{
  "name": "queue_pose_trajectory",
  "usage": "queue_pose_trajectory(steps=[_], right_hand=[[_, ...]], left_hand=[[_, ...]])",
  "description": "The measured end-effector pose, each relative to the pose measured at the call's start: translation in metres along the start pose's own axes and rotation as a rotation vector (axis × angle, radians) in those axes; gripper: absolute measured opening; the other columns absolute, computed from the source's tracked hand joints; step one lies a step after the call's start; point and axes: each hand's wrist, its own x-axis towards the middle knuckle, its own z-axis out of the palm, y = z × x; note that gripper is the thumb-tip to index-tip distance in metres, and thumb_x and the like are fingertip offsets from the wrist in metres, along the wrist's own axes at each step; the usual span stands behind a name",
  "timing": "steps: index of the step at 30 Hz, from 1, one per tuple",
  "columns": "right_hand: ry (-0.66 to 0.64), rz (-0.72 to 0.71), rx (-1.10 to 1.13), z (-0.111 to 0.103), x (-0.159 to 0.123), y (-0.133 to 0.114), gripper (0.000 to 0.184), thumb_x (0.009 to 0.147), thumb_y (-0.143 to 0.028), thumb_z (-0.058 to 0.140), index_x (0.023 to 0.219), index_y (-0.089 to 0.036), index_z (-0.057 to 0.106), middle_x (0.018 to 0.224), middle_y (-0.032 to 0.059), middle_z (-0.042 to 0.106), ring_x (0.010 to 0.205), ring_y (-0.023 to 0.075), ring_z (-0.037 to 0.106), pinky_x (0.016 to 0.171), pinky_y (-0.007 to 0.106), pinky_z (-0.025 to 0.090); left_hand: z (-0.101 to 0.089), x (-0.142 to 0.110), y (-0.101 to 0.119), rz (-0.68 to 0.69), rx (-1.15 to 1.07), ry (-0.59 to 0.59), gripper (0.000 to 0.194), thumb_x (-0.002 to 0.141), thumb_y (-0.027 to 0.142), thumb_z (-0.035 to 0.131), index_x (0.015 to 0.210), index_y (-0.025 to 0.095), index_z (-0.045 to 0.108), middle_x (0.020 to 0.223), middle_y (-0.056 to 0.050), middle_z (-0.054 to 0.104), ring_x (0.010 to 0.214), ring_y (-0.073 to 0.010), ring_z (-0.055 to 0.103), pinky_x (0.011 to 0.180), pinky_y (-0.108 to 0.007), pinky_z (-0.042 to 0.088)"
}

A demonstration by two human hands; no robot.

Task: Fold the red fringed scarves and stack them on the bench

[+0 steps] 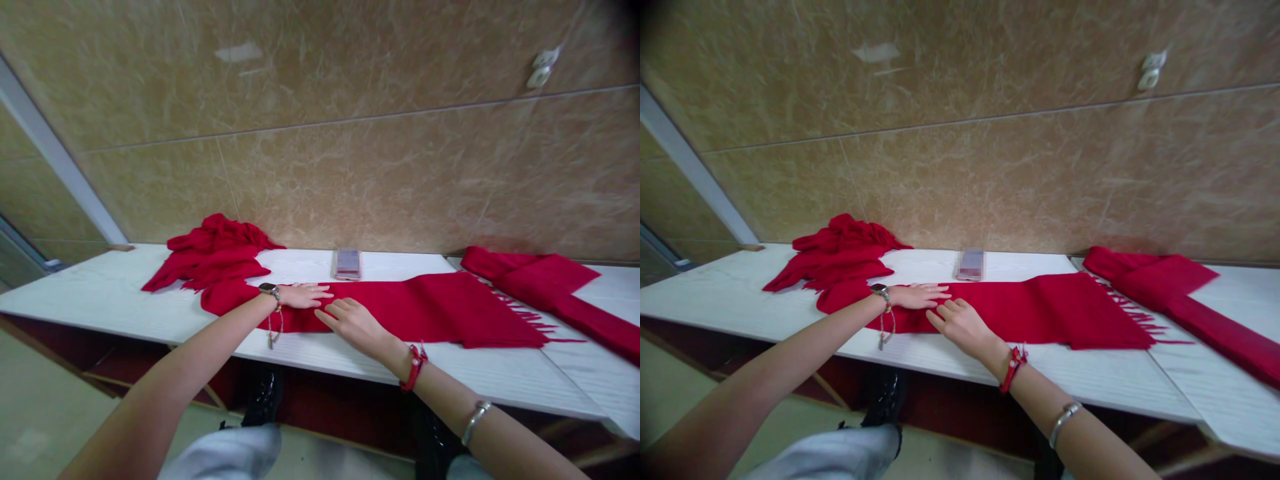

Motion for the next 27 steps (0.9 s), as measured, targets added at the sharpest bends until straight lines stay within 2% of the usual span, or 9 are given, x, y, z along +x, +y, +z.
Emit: queue_pose_trajectory(steps=[5, 10, 14, 18, 20, 24, 27], right_hand=[[-0.057, -0.018, -0.013, 0.002, 0.004, 0.007, 0.016, 0.088, -0.013, 0.047, 0.102, -0.016, 0.055, 0.092, 0.0081, 0.062, 0.083, 0.0184, 0.056, 0.068, 0.030, 0.041], [-0.034, -0.013, -0.014, 0.005, 0.006, 0.008, 0.014, 0.088, -0.013, 0.045, 0.097, -0.015, 0.057, 0.091, 0.0090, 0.061, 0.084, 0.0200, 0.056, 0.069, 0.032, 0.042], [-0.053, -0.011, 0.038, 0.006, 0.011, 0.005, 0.018, 0.088, -0.010, 0.044, 0.086, -0.012, 0.061, 0.086, 0.0108, 0.063, 0.085, 0.0205, 0.057, 0.073, 0.033, 0.043], [-0.123, 0.016, 0.110, 0.002, 0.015, 0.007, 0.016, 0.085, -0.007, 0.047, 0.086, -0.010, 0.062, 0.086, 0.0123, 0.066, 0.084, 0.0208, 0.060, 0.075, 0.032, 0.043], [-0.130, 0.099, 0.206, 0.002, 0.015, 0.012, 0.015, 0.086, -0.009, 0.047, 0.089, -0.011, 0.061, 0.089, 0.0123, 0.066, 0.083, 0.0200, 0.061, 0.072, 0.029, 0.044], [-0.033, 0.395, 0.501, 0.008, 0.013, 0.026, 0.020, 0.084, -0.013, 0.050, 0.104, -0.014, 0.053, 0.087, 0.0086, 0.068, 0.078, 0.0178, 0.063, 0.065, 0.025, 0.044], [0.020, 0.463, 0.635, 0.012, 0.016, 0.035, 0.026, 0.081, -0.010, 0.054, 0.106, -0.015, 0.051, 0.083, 0.0061, 0.068, 0.078, 0.0175, 0.063, 0.065, 0.025, 0.044]], left_hand=[[0.009, 0.004, -0.006, -0.010, 0.051, 0.016, 0.050, 0.092, 0.041, 0.025, 0.141, 0.032, 0.017, 0.148, 0.002, 0.017, 0.136, -0.0216, 0.011, 0.107, -0.049, 0.007], [0.005, 0.003, -0.005, -0.019, 0.037, 0.012, 0.051, 0.091, 0.042, 0.030, 0.141, 0.032, 0.020, 0.148, 0.001, 0.019, 0.135, -0.0249, 0.013, 0.106, -0.052, 0.011], [0.001, 0.000, 0.000, -0.010, 0.021, 0.033, 0.047, 0.092, 0.039, 0.032, 0.138, 0.032, 0.029, 0.147, 0.000, 0.022, 0.134, -0.0251, 0.016, 0.106, -0.050, 0.014], [0.005, -0.001, 0.002, -0.003, 0.036, 0.073, 0.043, 0.093, 0.036, 0.029, 0.136, 0.031, 0.034, 0.147, -0.001, 0.021, 0.134, -0.0255, 0.019, 0.105, -0.051, 0.015], [0.008, -0.001, -0.002, -0.009, 0.044, 0.081, 0.044, 0.092, 0.036, 0.030, 0.136, 0.032, 0.033, 0.148, -0.001, 0.020, 0.133, -0.0255, 0.019, 0.105, -0.049, 0.016], [0.011, 0.006, -0.017, 0.073, 0.062, 0.105, 0.044, 0.092, 0.033, 0.033, 0.136, 0.035, 0.032, 0.147, 0.002, 0.023, 0.132, -0.0228, 0.024, 0.104, -0.040, 0.022], [0.009, 0.011, -0.025, 0.121, 0.053, 0.106, 0.044, 0.089, 0.026, 0.036, 0.133, 0.033, 0.038, 0.144, 0.003, 0.030, 0.128, -0.0202, 0.030, 0.103, -0.033, 0.025]])
